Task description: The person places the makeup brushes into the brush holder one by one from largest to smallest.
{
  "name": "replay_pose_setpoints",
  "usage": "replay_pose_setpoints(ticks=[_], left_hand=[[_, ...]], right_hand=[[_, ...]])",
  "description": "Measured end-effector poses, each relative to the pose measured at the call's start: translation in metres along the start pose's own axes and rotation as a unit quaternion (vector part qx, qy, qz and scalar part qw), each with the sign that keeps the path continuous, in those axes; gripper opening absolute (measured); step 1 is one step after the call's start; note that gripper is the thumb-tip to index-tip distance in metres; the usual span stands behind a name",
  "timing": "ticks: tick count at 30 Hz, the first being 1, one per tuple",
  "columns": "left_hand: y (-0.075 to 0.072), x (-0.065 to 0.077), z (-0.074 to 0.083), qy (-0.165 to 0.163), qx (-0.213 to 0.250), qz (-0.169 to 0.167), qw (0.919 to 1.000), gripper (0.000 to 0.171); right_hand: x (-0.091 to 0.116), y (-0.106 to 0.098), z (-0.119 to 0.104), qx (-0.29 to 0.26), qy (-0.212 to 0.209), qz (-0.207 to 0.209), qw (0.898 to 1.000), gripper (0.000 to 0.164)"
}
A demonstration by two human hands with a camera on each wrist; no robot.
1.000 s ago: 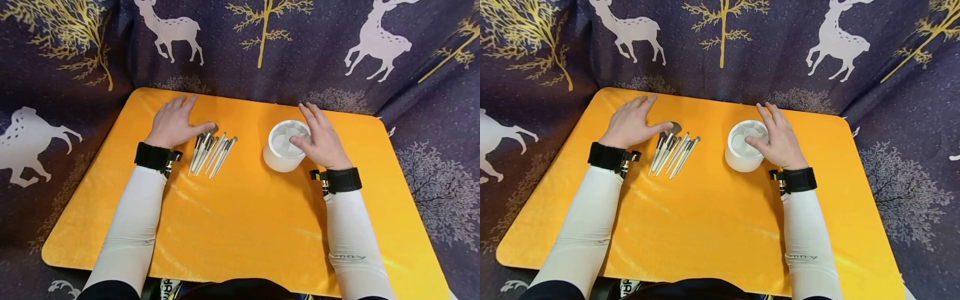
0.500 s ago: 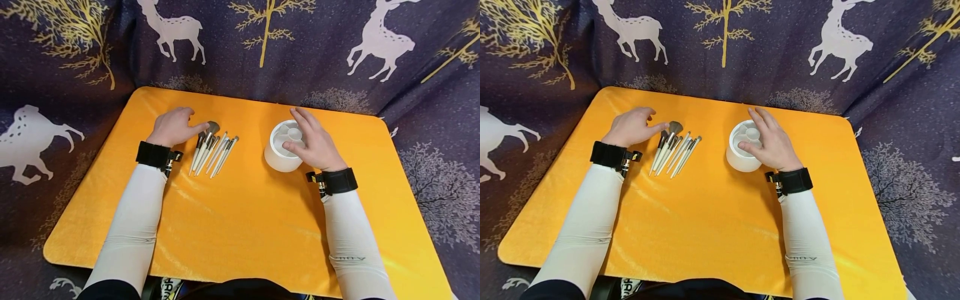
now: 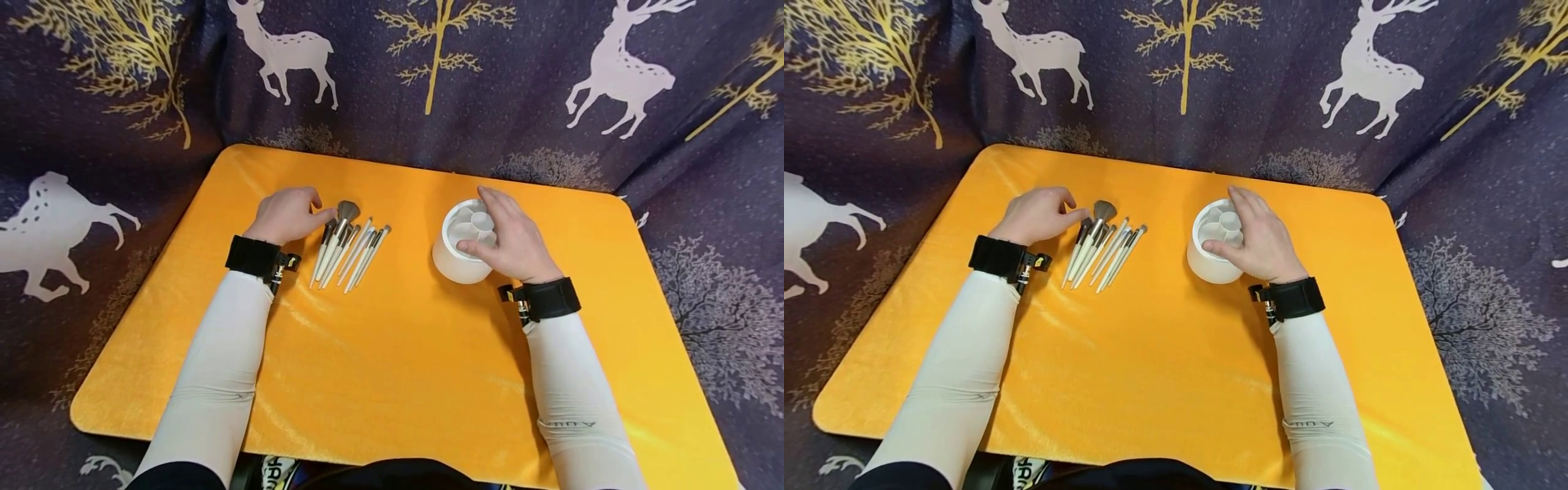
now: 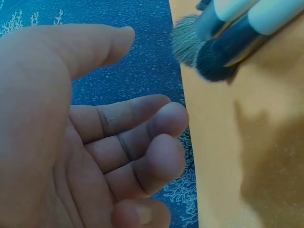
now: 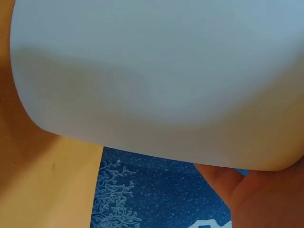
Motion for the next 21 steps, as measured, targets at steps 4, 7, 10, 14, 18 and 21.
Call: replay_pose_setpoints(ticks=[4, 7, 10, 14, 18, 21], left_hand=[[0.003, -0.001, 0.0, 0.004, -0.001, 0.006, 1.0, 0.05], [0.004, 0.0, 0.002, 0.009, 0.001, 0.007, 0.9999, 0.046], [0.005, 0.0, 0.004, 0.012, 0.002, 0.005, 0.9999, 0.042], [0.007, 0.0, 0.008, 0.017, 0.007, 0.002, 0.9998, 0.039], [0.009, -0.001, 0.01, 0.016, 0.011, -0.005, 0.9998, 0.038], [0.01, -0.002, 0.01, 0.015, 0.009, -0.006, 0.9998, 0.038]], right_hand=[[0.001, 0.0, 0.0, 0.005, -0.002, 0.0, 1.0, 0.098], [0.0, 0.0, 0.0, 0.008, -0.004, 0.002, 1.0, 0.1], [0.0, 0.0, 0.0, 0.008, -0.004, 0.0, 1.0, 0.103], [0.001, 0.001, 0.001, 0.005, 0.001, -0.004, 1.0, 0.105], [0.001, 0.003, 0.004, 0.003, 0.011, -0.007, 1.0, 0.104], [0.001, 0.004, 0.005, 0.003, 0.013, -0.007, 1.0, 0.103]])
Point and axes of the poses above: each hand's wrist, its own x-axis away from the middle knuckle, its own y-axis out of the palm, z = x × y, the point moved 6 cm from there along -x, towards the middle knuckle, and after that the axes turned 7 degrees about -y, right-handed, at the moved point
